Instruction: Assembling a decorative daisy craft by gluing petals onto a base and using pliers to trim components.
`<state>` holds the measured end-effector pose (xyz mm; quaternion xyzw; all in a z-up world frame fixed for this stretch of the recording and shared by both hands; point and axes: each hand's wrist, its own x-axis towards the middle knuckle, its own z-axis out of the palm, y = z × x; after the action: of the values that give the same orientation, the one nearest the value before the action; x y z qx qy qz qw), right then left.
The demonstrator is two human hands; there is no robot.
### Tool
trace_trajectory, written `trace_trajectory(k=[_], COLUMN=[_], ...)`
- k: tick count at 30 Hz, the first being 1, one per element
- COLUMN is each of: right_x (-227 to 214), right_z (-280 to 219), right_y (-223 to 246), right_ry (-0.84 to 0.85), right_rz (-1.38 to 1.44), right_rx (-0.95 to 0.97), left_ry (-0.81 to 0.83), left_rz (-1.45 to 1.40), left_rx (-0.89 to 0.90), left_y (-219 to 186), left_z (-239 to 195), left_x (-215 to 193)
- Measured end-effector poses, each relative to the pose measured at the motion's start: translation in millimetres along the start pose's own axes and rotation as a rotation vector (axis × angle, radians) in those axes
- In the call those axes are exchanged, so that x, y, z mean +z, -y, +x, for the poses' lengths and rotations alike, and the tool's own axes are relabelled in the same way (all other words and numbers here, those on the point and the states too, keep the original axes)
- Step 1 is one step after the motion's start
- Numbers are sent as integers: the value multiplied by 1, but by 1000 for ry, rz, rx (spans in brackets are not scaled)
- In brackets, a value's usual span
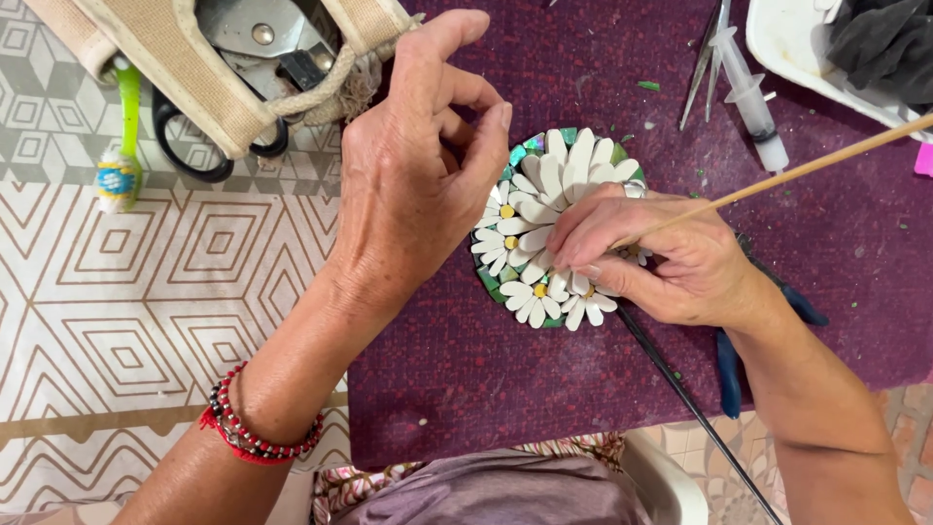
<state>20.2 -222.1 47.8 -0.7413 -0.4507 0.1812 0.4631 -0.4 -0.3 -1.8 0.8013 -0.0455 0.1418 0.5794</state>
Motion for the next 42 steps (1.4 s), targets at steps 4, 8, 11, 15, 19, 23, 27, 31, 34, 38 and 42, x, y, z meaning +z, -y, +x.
trace_trajectory(k=[4, 8, 11, 15, 19, 23, 27, 31, 34, 38, 42], right_x=[-1, 0, 0, 0, -1, -1, -1, -1, -1, -1, 0], right_z=[0, 1, 0, 0, -2, -3, -4, -5, -5, -3, -2], right_y=[-1, 1, -1, 0, -3, -4, -5, -5, -5, -3, -4], right_ry=[-20, -8, 5, 6, 20, 18, 20, 30, 34, 36, 39], right_rz=[43, 35, 32, 38, 46, 39, 37, 33, 33, 9, 7], right_rx=[11, 16, -1, -6, -19, -24, -40, -27, -22, -30, -60], left_ry=[-5, 3, 3, 5, 4, 3, 2, 2, 3, 7, 0], left_rz=[0, -9, 0, -4, -9, -22, -14, -19, -21, -29, -25], left_rx=[7, -9, -9, -7, -7, -10, -8, -14, -18, -27, -15], left_y=[-1, -1, -1, 0, 0, -1, -1, -1, -2, 0, -1], left_z=[1, 0, 0, 0, 0, 1, 0, 1, 1, 1, 0], left_x=[-1, -1, 0, 0, 0, 0, 0, 0, -1, 0, -1])
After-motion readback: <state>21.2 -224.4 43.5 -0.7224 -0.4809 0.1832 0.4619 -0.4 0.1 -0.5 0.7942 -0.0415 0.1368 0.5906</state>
